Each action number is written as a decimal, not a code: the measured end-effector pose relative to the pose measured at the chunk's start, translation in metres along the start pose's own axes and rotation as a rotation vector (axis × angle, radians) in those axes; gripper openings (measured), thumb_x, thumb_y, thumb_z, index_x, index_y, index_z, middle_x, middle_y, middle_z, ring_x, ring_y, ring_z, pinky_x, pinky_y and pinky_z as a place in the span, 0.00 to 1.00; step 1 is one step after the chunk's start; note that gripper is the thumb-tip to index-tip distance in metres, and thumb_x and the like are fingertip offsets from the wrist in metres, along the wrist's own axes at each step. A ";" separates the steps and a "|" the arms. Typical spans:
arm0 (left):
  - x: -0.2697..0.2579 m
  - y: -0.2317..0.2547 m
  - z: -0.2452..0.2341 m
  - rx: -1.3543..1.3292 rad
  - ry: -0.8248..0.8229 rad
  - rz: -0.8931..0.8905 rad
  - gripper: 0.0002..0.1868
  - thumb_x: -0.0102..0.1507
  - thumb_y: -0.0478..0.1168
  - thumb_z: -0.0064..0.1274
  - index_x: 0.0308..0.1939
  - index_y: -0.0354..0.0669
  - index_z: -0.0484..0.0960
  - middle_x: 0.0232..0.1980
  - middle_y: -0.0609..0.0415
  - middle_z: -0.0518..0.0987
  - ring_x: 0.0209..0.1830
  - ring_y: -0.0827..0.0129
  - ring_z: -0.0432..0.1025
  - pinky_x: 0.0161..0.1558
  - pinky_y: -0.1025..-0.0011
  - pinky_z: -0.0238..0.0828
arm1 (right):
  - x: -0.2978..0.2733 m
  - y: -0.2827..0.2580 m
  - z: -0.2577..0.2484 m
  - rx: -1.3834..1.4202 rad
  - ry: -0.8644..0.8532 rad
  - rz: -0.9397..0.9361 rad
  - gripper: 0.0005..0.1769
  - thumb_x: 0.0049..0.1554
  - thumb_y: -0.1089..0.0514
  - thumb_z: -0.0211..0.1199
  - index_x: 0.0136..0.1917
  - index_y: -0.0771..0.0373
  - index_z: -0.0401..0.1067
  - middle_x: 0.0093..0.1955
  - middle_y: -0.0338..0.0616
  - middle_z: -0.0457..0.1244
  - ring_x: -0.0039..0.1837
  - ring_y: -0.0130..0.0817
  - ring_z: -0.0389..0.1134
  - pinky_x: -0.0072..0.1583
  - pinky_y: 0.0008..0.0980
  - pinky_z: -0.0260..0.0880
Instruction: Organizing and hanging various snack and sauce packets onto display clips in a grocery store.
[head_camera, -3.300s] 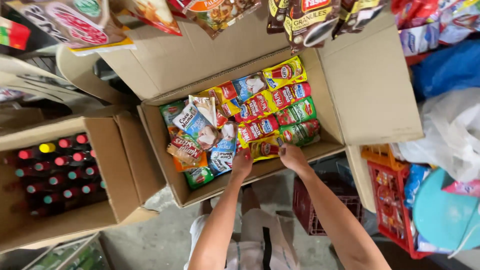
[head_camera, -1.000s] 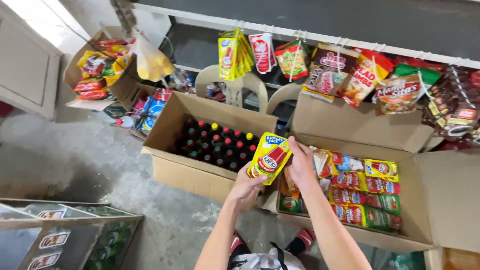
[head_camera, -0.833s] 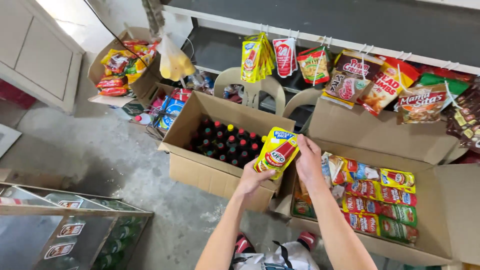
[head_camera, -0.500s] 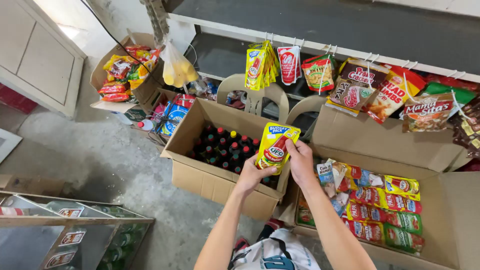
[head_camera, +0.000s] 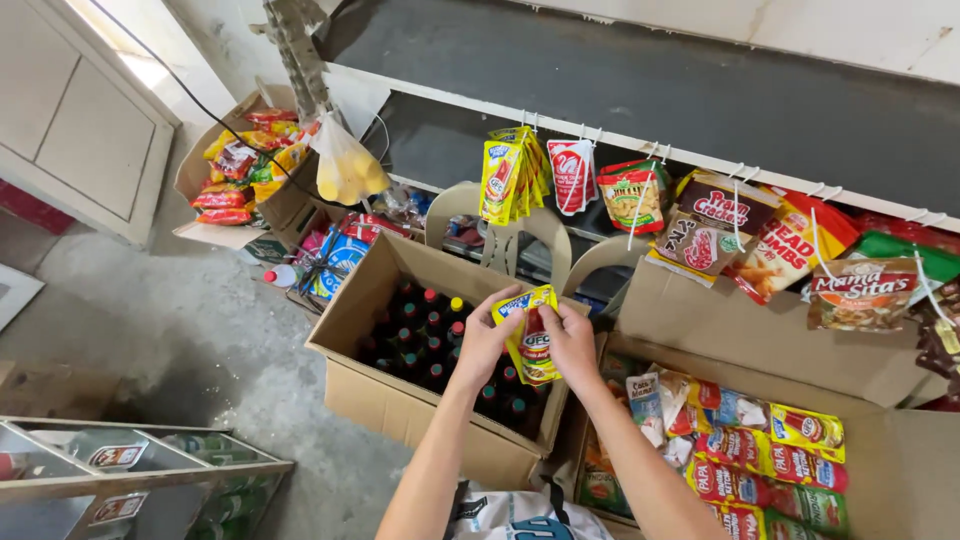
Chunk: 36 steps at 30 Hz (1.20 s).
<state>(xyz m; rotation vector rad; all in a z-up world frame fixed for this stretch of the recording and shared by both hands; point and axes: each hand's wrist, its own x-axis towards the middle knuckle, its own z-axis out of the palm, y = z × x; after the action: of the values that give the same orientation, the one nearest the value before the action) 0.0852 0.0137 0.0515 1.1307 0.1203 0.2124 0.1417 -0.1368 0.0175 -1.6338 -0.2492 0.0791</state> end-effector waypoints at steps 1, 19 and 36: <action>0.004 -0.003 -0.001 0.003 0.005 -0.002 0.24 0.64 0.35 0.58 0.65 0.34 0.76 0.55 0.51 0.82 0.51 0.75 0.76 0.54 0.75 0.74 | 0.002 -0.001 0.003 0.003 -0.004 0.003 0.15 0.64 0.54 0.59 0.53 0.68 0.76 0.43 0.39 0.71 0.44 0.20 0.68 0.47 0.26 0.69; 0.126 0.025 -0.069 0.219 -0.100 -0.008 0.10 0.64 0.37 0.61 0.43 0.31 0.88 0.39 0.55 0.86 0.38 0.78 0.76 0.43 0.76 0.75 | 0.078 -0.025 0.061 -0.094 0.232 -0.083 0.11 0.58 0.58 0.69 0.49 0.69 0.78 0.42 0.38 0.71 0.43 0.21 0.69 0.46 0.24 0.70; 0.214 0.012 -0.105 0.179 -0.263 -0.037 0.11 0.62 0.36 0.65 0.44 0.30 0.89 0.40 0.52 0.87 0.36 0.78 0.77 0.42 0.76 0.76 | 0.134 0.001 0.091 -0.115 0.387 -0.033 0.10 0.58 0.60 0.69 0.50 0.69 0.79 0.41 0.38 0.71 0.42 0.20 0.68 0.46 0.23 0.69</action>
<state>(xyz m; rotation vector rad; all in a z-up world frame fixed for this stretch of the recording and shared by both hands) 0.2711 0.1604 0.0206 1.3232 -0.0748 0.0185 0.2541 -0.0201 0.0225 -1.7207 0.0172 -0.2791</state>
